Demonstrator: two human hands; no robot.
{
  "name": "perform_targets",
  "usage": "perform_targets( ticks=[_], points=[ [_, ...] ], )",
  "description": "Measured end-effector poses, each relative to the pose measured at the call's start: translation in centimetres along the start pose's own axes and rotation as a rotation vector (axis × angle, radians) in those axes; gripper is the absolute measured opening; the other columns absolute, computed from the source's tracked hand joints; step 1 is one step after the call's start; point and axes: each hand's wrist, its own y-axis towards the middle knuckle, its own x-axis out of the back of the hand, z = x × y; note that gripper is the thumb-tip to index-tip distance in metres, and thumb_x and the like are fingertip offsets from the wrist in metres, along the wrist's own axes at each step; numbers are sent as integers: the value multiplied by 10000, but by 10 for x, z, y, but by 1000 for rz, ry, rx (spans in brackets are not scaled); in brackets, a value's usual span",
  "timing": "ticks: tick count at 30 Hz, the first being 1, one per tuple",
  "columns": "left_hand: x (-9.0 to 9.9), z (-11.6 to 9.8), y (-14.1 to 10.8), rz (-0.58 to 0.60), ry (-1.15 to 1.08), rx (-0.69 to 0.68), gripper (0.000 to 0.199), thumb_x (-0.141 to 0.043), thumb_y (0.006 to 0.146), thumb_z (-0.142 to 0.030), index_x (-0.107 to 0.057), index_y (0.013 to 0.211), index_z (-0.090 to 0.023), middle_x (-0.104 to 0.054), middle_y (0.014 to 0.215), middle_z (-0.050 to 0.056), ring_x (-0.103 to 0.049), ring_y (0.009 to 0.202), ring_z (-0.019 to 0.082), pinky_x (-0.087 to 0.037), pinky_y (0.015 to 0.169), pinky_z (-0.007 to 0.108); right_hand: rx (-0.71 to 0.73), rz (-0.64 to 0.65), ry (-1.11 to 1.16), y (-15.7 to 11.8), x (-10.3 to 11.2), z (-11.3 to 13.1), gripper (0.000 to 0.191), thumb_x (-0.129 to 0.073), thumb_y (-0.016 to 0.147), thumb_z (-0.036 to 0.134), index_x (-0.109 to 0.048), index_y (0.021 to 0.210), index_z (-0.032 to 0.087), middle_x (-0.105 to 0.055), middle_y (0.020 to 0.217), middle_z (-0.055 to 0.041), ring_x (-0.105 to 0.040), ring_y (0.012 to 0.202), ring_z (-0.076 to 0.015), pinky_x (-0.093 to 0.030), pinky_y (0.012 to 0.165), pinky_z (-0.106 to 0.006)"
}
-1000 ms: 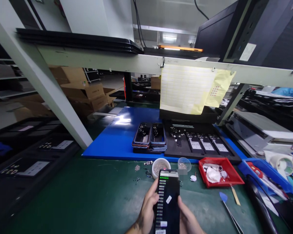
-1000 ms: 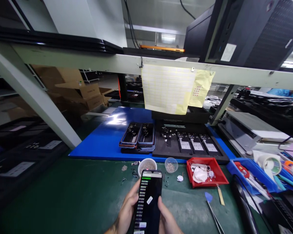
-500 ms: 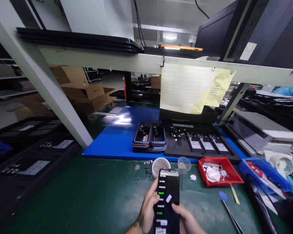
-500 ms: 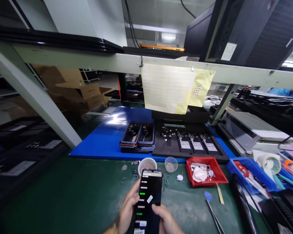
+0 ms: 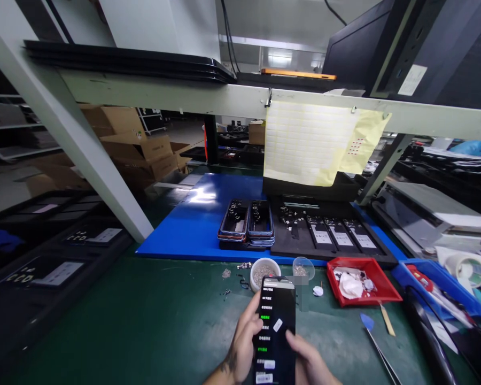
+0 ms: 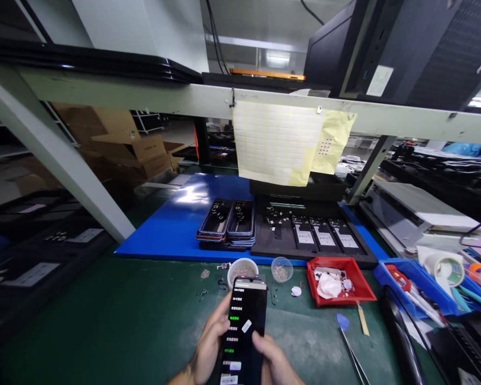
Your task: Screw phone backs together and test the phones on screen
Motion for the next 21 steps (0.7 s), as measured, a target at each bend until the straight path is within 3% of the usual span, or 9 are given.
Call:
perform_targets(
  ticks=[3,5,11,21],
  points=[
    [-2,-3,0,-13,23,34,523,-502,843,-250,-480,1362,-190,-654,1237,61,-607,1072,270,-454,819,293,0,-38,-101,-2,8,-2,464,-698,567,130,-670,1030,116,-748,898,-104,-670,872,-309,-455,802,-439],
    [-4,-5,0,-21,26,43,541,-511,834,-259,-471,1367,-180,-652,1238,67,-609,1063,275,-454,811,297,-4,-34,-149,-2,11,-3,494,-609,495,49,-671,981,115,-751,854,-87,-675,793,-279,-462,710,-377],
    [-4,-4,1,-42,42,36,558,-519,823,-257,-466,1370,-162,-641,1252,79,-596,1085,284,-443,876,321,8,-54,-203,5,16,-8,557,-545,430,6,-669,965,100,-742,777,-65,-659,709,-227,-434,624,-303],
    [-4,-4,0,-55,35,58,548,-523,824,-260,-481,1364,-181,-631,1276,63,-558,1158,300,-454,890,327,-31,-50,-155,0,20,-7,458,-593,486,25,-676,924,133,-734,770,-56,-652,748,-255,-440,688,-351]
  ],
)
